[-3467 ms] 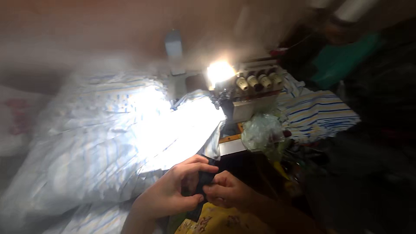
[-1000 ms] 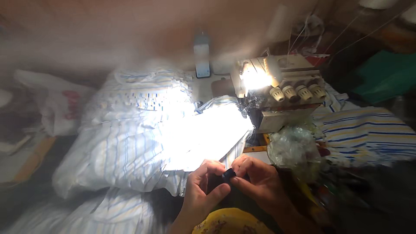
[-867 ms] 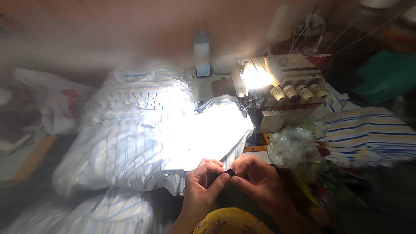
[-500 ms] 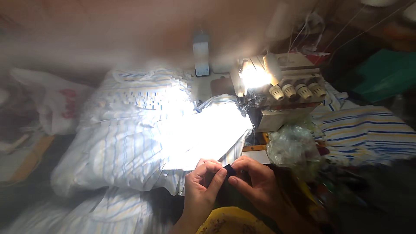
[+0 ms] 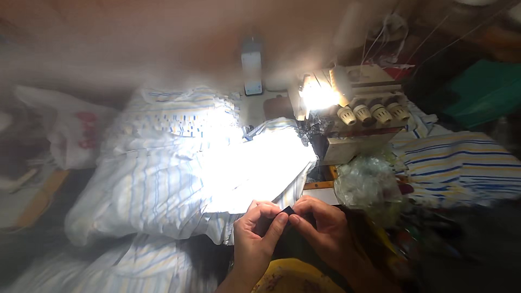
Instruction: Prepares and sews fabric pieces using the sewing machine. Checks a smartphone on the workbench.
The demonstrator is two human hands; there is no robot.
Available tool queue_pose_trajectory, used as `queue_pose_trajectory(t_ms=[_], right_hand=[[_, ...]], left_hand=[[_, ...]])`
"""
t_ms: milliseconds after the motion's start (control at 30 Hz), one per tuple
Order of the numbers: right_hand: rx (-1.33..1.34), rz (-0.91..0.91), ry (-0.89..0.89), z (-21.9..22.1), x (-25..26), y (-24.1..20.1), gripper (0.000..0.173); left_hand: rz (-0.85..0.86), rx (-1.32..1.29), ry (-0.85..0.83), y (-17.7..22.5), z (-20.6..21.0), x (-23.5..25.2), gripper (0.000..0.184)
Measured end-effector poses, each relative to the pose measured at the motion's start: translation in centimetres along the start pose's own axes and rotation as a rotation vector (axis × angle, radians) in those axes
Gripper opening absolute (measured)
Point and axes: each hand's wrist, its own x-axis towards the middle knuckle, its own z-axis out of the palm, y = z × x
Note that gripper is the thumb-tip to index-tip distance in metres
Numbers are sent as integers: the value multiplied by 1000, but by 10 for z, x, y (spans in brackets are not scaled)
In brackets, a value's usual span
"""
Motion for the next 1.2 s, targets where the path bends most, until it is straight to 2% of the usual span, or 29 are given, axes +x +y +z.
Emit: queue_pose_trajectory(t_ms=[167, 367, 433, 500, 533, 600, 667, 700, 767, 833, 867, 900, 1033, 1100, 1200], right_hand=[[11, 2, -4, -2, -1, 0, 15], [-4, -24, -135, -14, 0, -8, 16], [3, -50, -122, -19, 0, -4, 17], [28, 1, 21, -28, 0, 15, 22], [74, 88, 144, -32, 2, 26, 24], [199, 376, 355, -37, 10, 38, 19], [272, 665, 354, -36, 20, 37, 20], [307, 745, 319, -33, 22, 37, 18], [348, 759, 250, -30, 23, 41, 16], [371, 695, 270, -28, 22, 43, 14], [385, 656, 296, -27, 22, 43, 14], [396, 629, 314, -27, 23, 43, 16], [532, 639, 332, -26, 17, 42, 24], [598, 660, 342, -20, 10, 42, 25], [587, 660, 422, -14, 5, 39, 26]], left_hand=[[-4, -6, -37, 1, -1, 1, 4], [44, 8, -321, 0, -19, 14, 6], [53, 25, -375, 1, -22, 21, 3], [134, 97, -335, 3, -34, 37, 3], [200, 150, -283, 5, -48, 50, 3], [268, 240, -191, 8, -82, 82, 4], [191, 383, -188, 3, -104, 108, 6], [115, 488, -242, -2, -105, 119, 12], [-101, 678, -473, -12, -97, 137, 30], [-316, 811, -687, -11, -83, 152, 22], [-345, 863, -726, -7, -79, 156, 16], [-294, 879, -716, -2, -80, 160, 13], [234, 834, -505, 0, -104, 204, 11], [292, 802, -430, -10, -100, 220, 5], [322, 581, -322, -13, -51, 195, 13]])
